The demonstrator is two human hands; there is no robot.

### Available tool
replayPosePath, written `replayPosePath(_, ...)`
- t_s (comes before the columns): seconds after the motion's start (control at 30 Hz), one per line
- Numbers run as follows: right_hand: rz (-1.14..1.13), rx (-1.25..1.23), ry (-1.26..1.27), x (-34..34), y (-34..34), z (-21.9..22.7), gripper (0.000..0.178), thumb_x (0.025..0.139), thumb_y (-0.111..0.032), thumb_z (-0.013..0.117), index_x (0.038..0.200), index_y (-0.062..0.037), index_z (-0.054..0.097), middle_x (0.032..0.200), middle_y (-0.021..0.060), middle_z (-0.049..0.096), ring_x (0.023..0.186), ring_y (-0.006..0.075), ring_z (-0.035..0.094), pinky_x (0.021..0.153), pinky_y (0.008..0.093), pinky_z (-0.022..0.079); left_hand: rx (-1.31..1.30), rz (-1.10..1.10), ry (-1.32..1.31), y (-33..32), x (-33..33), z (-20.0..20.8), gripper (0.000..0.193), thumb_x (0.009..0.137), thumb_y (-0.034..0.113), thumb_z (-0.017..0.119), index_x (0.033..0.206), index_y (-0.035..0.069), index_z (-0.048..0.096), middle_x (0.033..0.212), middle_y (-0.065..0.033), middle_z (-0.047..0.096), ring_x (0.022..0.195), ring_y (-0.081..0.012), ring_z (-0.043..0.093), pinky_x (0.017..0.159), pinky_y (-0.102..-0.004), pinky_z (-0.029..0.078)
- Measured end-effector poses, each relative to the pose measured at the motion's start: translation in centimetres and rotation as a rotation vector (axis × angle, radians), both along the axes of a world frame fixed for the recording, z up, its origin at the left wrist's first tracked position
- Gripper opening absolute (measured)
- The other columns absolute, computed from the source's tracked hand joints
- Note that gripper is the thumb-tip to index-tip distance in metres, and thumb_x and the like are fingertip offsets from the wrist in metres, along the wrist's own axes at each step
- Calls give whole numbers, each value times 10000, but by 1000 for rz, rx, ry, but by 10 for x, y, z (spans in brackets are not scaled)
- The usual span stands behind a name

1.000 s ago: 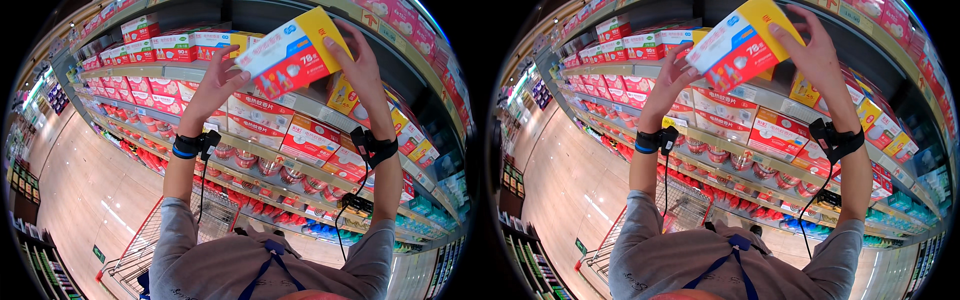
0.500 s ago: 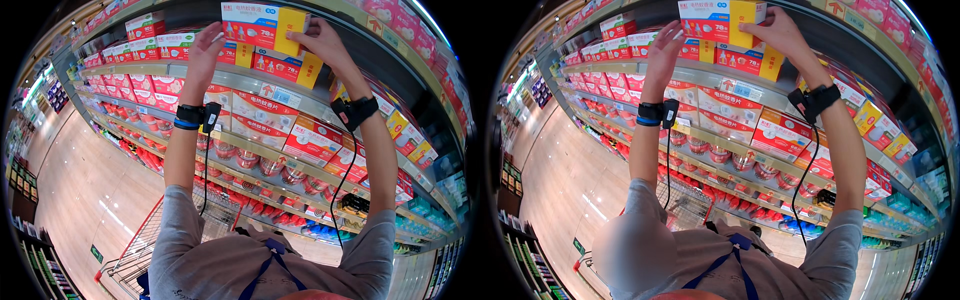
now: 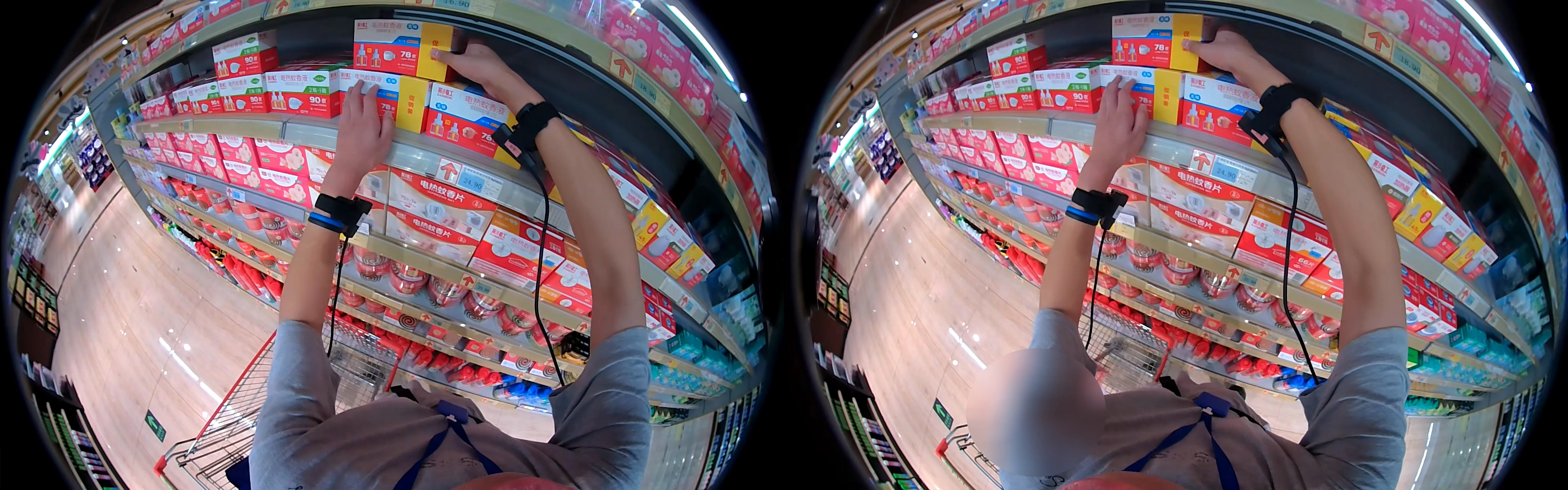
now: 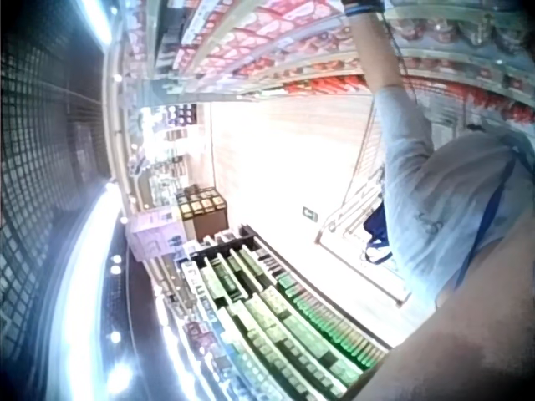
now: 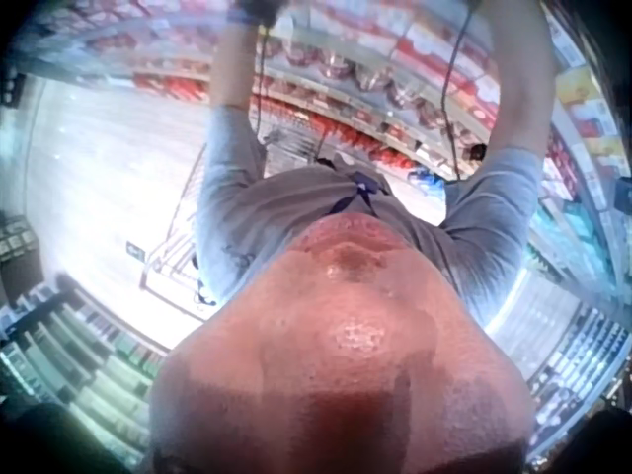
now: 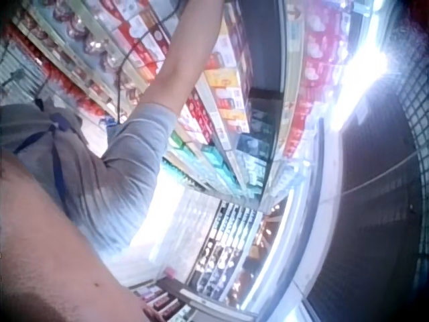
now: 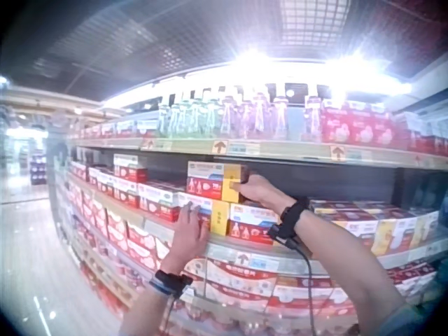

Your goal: The person wipes a shelf with a blue cloth, then repeatedly picks up boxes of mosquito repellent from a shopping cart and places them onto the shelf. The person also handles blister-packed mosquito repellent devices, placing them on the shelf and into the cart.

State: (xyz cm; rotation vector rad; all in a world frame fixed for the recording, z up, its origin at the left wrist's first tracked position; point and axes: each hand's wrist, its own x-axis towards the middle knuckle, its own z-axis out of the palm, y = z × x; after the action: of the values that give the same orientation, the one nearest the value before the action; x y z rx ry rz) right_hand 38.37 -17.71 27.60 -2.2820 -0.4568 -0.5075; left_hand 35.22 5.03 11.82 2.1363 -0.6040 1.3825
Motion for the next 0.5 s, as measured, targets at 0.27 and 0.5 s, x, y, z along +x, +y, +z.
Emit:
replayPosePath(0.27, -105, -144, -50, 4, 10, 3, 837, 944, -516, 703, 1541, -69, 325, 1316, 207, 668, 1169, 279, 693, 953, 339, 541, 52, 37, -30, 5, 2, -5, 511, 1018, 264, 534, 1419, -48, 480, 1522, -340, 394, 1369, -509, 447, 1123, -558, 407)
replayPosePath(0.5, -32, -134, -240, -3, 12, -3, 842, 948, -501, 711, 1599, -182, 281, 1307, 170, 681, 1130, 269, 712, 955, 334, 548, 40, 48, -27, 6, 2, -6, 504, 1015, 240, 526, 1433, -36, 473, 1537, -333, 399, 1383, -491, 439, 1138, -533, 385)
